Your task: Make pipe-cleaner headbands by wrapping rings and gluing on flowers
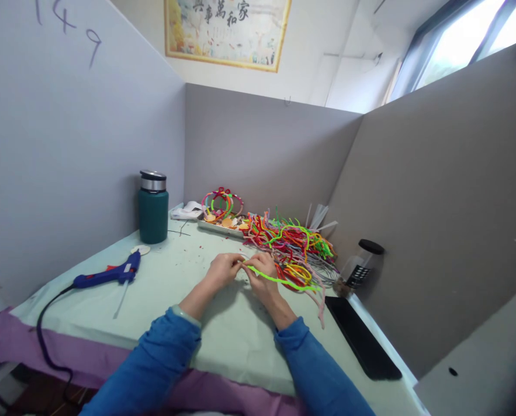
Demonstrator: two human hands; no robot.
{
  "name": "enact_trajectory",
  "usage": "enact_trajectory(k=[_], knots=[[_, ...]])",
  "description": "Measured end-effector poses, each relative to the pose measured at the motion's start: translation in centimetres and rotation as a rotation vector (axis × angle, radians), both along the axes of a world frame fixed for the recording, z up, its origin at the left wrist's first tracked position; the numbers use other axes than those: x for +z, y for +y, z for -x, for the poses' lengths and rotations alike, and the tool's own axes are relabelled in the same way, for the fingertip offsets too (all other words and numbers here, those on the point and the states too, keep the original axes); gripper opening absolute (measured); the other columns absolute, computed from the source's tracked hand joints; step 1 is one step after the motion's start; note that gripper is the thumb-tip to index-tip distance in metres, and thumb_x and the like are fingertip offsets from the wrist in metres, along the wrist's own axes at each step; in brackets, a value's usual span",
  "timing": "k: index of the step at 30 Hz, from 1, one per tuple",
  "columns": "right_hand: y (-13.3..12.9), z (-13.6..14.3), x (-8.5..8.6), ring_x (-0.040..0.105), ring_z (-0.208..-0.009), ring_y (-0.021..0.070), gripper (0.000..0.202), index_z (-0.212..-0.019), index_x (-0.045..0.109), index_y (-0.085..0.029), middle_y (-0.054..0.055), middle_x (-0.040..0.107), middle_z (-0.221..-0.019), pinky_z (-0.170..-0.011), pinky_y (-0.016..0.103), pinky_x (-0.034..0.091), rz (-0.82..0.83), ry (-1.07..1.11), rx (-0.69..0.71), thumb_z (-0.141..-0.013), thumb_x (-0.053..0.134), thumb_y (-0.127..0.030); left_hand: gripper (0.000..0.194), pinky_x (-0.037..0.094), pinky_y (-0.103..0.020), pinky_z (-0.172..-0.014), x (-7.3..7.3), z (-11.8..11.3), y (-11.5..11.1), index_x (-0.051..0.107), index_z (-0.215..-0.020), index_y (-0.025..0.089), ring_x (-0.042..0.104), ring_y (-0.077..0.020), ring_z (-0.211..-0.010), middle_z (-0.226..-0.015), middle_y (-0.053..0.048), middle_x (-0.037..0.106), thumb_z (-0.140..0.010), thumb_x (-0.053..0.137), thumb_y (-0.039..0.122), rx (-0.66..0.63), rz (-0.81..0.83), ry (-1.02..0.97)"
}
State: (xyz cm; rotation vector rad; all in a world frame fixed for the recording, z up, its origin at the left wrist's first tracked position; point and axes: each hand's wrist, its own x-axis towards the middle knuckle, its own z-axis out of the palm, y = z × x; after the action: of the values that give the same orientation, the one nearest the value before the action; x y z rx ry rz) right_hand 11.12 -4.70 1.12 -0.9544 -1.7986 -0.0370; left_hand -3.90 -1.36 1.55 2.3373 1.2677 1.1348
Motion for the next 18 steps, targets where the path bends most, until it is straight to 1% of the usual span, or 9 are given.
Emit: enact_trajectory(k=[2, 5, 9, 12, 14, 16, 18], knots=[[-0.20, 0.19, 0.06, 0.049, -0.077, 0.0187, 0.013, -0.076, 0.068, -0.022, 0.003, 0.058, -0.077, -0.073, 0.033, 0.036, -0.020, 0.022, -0.001, -0.084, 0.058, -0.026, 0.020, 0.038, -0.024, -0.062, 0.08, 0.06, 0.29, 0.072, -0.084, 0.020, 0.057, -0.0154, -0.066, -0.075, -0.004, 0.069, -0.078, 0.053, 0.022, 0.019, 0.012, -0.069], [-0.25, 0.23, 0.04, 0.050, -0.079, 0.0185, 0.013, -0.079, 0.069, -0.022, 0.004, 0.057, -0.079, -0.075, 0.033, 0.037, -0.037, 0.050, 0.004, -0.084, 0.057, -0.025, 0.018, 0.040, -0.024, -0.064, 0.25, 0.19, 0.57, 0.072, -0.079, 0.019, 0.057, -0.0150, -0.068, -0.076, -0.004, 0.067, -0.077, 0.055, 0.024, 0.042, 0.022, -0.134], [-0.05, 0.16, -0.23, 0.051, -0.079, 0.0187, 0.014, -0.083, 0.069, -0.023, 0.004, 0.057, -0.080, -0.072, 0.032, 0.039, -0.037, 0.087, 0.038, -0.085, 0.055, -0.024, 0.018, 0.042, -0.024, -0.064, 0.51, 0.36, 0.57, 0.072, -0.079, 0.018, 0.058, -0.0147, -0.069, -0.076, -0.004, 0.066, -0.075, 0.056, 0.025, 0.047, 0.056, -0.257], [-0.04, 0.17, -0.33, 0.052, -0.078, 0.0186, 0.015, -0.086, 0.070, -0.024, 0.004, 0.057, -0.081, -0.071, 0.032, 0.041, -0.011, 0.132, 0.079, -0.085, 0.055, -0.025, 0.021, 0.042, -0.024, -0.062, 0.61, 0.35, 0.48, 0.071, -0.078, 0.016, 0.057, -0.0148, -0.066, -0.072, -0.003, 0.067, -0.075, 0.057, 0.032, 0.020, 0.114, -0.360], [-0.11, 0.19, -0.28, 0.053, -0.079, 0.0184, 0.015, -0.086, 0.070, -0.025, 0.004, 0.057, -0.082, -0.071, 0.032, 0.042, 0.003, 0.164, 0.110, -0.084, 0.055, -0.025, 0.025, 0.044, -0.025, -0.063, 0.67, 0.29, 0.42, 0.072, -0.080, 0.015, 0.058, -0.0154, -0.068, -0.075, -0.004, 0.069, -0.074, 0.059, 0.037, -0.020, 0.165, -0.418], [-0.16, 0.21, -0.16, 0.053, -0.079, 0.0181, 0.015, -0.086, 0.071, -0.025, 0.004, 0.056, -0.082, -0.072, 0.032, 0.042, 0.024, 0.202, 0.149, -0.084, 0.056, -0.025, 0.027, 0.044, -0.025, -0.065, 0.79, 0.21, 0.32, 0.072, -0.083, 0.015, 0.060, -0.0164, -0.071, -0.079, -0.006, 0.070, -0.072, 0.062, 0.038, -0.053, 0.193, -0.469], [-0.11, 0.23, -0.03, 0.053, -0.079, 0.0180, 0.013, -0.085, 0.071, -0.025, 0.004, 0.057, -0.083, -0.072, 0.031, 0.042, 0.062, 0.263, 0.183, -0.082, 0.058, -0.026, 0.025, 0.044, -0.025, -0.064, 1.03, 0.15, 0.13, 0.072, -0.080, 0.015, 0.059, -0.0163, -0.070, -0.076, -0.006, 0.069, -0.071, 0.065, 0.038, -0.064, 0.179, -0.505]])
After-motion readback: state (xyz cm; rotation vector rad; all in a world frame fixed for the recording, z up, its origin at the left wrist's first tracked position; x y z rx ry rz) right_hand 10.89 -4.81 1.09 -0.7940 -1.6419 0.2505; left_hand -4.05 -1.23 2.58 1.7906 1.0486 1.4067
